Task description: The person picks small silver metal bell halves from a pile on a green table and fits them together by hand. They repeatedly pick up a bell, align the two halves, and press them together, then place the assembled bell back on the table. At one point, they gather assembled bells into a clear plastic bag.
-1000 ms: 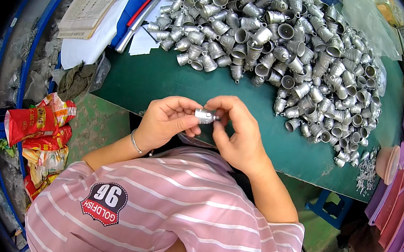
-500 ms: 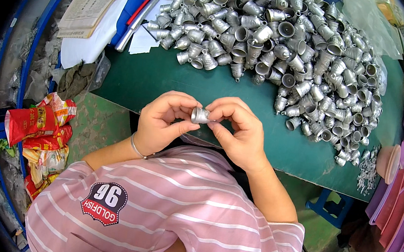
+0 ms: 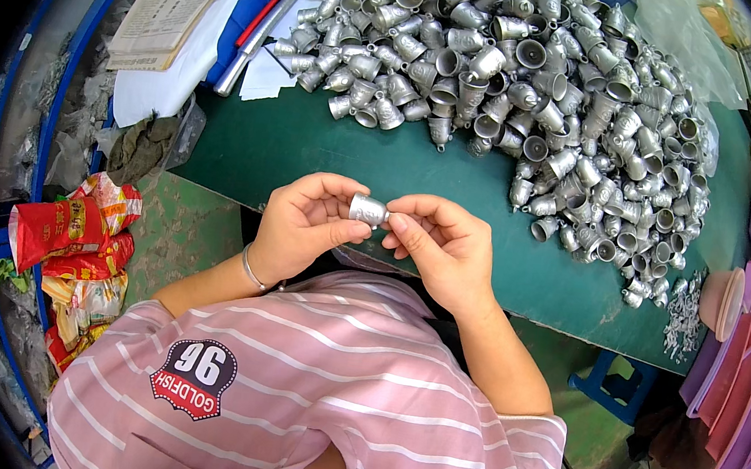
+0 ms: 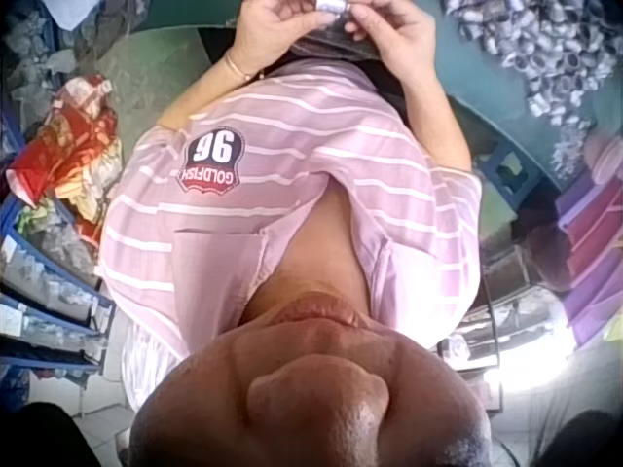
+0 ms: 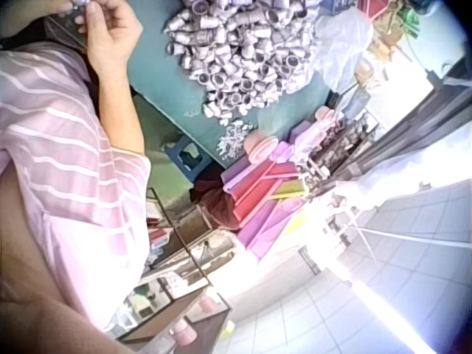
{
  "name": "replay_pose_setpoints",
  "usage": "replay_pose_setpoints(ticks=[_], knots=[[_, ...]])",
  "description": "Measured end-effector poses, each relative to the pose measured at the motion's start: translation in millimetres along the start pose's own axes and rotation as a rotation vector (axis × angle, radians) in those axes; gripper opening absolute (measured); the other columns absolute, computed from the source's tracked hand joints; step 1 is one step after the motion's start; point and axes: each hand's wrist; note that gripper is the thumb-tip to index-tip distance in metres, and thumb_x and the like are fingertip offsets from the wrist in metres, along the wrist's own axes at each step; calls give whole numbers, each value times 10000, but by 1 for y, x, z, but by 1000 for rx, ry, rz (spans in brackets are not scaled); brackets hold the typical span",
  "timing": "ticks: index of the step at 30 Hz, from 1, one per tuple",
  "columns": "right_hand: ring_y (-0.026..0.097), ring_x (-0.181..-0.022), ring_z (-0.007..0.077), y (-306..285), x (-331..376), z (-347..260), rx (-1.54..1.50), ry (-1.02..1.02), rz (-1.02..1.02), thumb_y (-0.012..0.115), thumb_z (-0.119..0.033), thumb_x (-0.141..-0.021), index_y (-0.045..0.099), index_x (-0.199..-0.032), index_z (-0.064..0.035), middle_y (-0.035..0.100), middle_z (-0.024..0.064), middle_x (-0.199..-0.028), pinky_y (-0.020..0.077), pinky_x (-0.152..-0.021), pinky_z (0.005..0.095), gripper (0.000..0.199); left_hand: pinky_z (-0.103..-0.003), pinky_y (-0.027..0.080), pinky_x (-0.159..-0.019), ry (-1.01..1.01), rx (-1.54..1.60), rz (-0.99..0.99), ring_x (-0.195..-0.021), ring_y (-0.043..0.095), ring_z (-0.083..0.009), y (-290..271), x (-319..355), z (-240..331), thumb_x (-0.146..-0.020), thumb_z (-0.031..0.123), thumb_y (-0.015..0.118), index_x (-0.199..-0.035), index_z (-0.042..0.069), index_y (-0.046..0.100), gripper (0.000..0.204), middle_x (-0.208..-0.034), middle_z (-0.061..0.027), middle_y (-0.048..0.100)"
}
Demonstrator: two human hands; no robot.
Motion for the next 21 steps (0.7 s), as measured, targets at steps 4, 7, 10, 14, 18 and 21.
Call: replay_pose_setpoints(ticks=[4, 7, 10, 14, 18, 21], knots=[[629, -762, 109, 0, -1, 1, -2, -10, -15, 607, -10, -890, 623, -990, 34, 657, 76, -899, 520, -644, 222, 110, -253, 534, -771, 82, -38, 29, -898, 626, -147, 2, 1, -3, -784, -72, 693, -1091, -55, 568, 331, -1024, -86, 582], [624, -787, 114, -3, -4, 10, -41, -20, -57, 604, 16, -881, 610, -981, 34, 649, 85, -924, 526, -677, 237, 102, -256, 524, -764, 295, -381, -26, -896, 603, -140, 0, 2, 2, -770, -96, 690, -1121, -26, 562, 380, -1054, -92, 553], [617, -821, 123, -2, -5, 13, -76, -45, -87, 599, 45, -870, 603, -983, 34, 638, 94, -949, 527, -714, 249, 114, -245, 511, -737, 394, -527, -43, -862, 581, -123, 0, 3, 4, -752, -92, 707, -1111, -10, 573, 392, -1053, -85, 532], [605, -860, 126, 7, -1, 7, -103, -84, -74, 597, 60, -864, 605, -1025, 43, 607, 86, -980, 516, -747, 242, 162, -253, 527, -757, 242, -289, -18, -912, 604, -144, 3, 2, 8, -796, -64, 679, -1097, -23, 544, 332, -1049, -98, 565], [583, -863, 108, 9, -3, 3, 1, -168, -82, 601, 44, -870, 609, -1074, 47, 570, 57, -977, 495, -744, 223, 204, -269, 560, -755, -23, 120, 16, -918, 641, -173, 3, 2, 3, -855, -33, 622, -1076, -42, 494, 256, -1021, -129, 598], [571, -837, 99, 4, -3, 2, 63, -75, -81, 600, 20, -882, 618, -1075, 42, 567, 47, -953, 486, -724, 219, 195, -267, 568, -727, -145, 130, 36, -840, 661, -176, 1, 2, 8, -870, -11, 607, -1037, -49, 509, 197, -975, -138, 615]])
Point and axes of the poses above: each hand's wrist, its own x-axis away from the middle knuckle, its own y-axis out of the palm, z = x × y
